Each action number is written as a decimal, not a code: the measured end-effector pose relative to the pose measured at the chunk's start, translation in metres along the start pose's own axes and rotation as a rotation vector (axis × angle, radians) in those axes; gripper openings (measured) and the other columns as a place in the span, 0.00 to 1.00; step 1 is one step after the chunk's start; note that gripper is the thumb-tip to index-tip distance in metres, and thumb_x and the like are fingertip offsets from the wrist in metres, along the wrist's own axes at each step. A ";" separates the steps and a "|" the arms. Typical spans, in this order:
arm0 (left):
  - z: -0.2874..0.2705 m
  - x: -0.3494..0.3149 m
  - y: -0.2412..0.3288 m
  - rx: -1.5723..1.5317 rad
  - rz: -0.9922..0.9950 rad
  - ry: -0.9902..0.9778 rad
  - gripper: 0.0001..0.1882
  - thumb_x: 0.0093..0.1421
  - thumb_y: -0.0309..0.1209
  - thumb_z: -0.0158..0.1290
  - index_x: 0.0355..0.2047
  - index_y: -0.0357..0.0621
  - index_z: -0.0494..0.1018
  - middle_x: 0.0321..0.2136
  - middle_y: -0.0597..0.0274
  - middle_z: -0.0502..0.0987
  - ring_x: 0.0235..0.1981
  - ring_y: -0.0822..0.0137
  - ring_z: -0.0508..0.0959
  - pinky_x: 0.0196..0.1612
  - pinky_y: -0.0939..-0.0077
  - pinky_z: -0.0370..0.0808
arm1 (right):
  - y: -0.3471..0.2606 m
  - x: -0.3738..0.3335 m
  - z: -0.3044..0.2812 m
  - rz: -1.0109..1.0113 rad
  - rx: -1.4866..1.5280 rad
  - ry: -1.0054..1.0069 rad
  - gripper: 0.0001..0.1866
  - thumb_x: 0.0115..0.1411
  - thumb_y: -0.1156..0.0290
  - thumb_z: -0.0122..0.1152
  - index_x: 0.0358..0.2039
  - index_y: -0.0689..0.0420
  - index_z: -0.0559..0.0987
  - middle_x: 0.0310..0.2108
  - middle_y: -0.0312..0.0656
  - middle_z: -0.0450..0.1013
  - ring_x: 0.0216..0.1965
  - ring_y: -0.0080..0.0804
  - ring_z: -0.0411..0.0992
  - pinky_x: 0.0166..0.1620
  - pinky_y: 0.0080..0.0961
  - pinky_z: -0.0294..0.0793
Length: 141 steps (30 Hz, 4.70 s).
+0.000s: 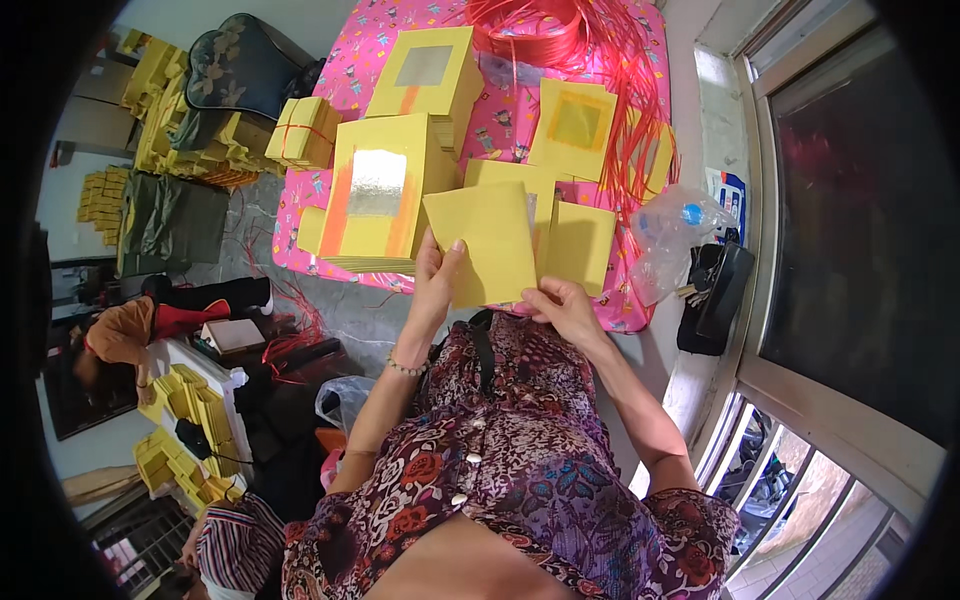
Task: Folding and stacking yellow paper boxes with metallic stickers.
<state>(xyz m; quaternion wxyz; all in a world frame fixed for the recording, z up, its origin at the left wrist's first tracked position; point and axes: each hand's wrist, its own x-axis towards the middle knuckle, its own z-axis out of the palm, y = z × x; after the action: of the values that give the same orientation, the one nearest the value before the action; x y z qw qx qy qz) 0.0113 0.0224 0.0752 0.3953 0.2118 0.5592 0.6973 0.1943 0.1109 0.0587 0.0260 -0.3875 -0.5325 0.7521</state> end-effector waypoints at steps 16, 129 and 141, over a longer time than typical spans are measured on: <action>-0.018 -0.001 -0.048 0.158 0.086 -0.223 0.13 0.64 0.26 0.46 0.49 0.36 0.65 0.40 0.64 0.72 0.43 0.76 0.70 0.48 0.81 0.67 | -0.022 0.020 -0.015 -0.555 -0.044 0.205 0.08 0.59 0.73 0.58 0.38 0.63 0.76 0.32 0.34 0.76 0.37 0.19 0.72 0.43 0.18 0.70; -0.038 -0.009 -0.077 1.201 0.431 -0.256 0.21 0.43 0.21 0.58 0.40 0.45 0.70 0.37 0.55 0.68 0.42 0.52 0.67 0.43 0.60 0.68 | 0.040 0.043 -0.027 -0.757 -1.029 0.284 0.23 0.46 0.66 0.68 0.41 0.57 0.70 0.36 0.44 0.65 0.39 0.43 0.66 0.43 0.35 0.68; -0.050 0.003 -0.077 1.123 0.347 -0.351 0.16 0.42 0.29 0.64 0.34 0.46 0.74 0.38 0.57 0.70 0.43 0.51 0.68 0.44 0.60 0.68 | 0.049 0.054 -0.026 -0.689 -0.927 0.126 0.10 0.47 0.69 0.65 0.28 0.58 0.75 0.32 0.40 0.69 0.36 0.41 0.68 0.40 0.33 0.69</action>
<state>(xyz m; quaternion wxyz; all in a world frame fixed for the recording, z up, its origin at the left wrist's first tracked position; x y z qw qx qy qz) -0.0035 -0.0011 -0.0127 0.1900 0.5875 0.7251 0.3049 0.1914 0.1345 -0.0150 0.1285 -0.2067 -0.8990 0.3640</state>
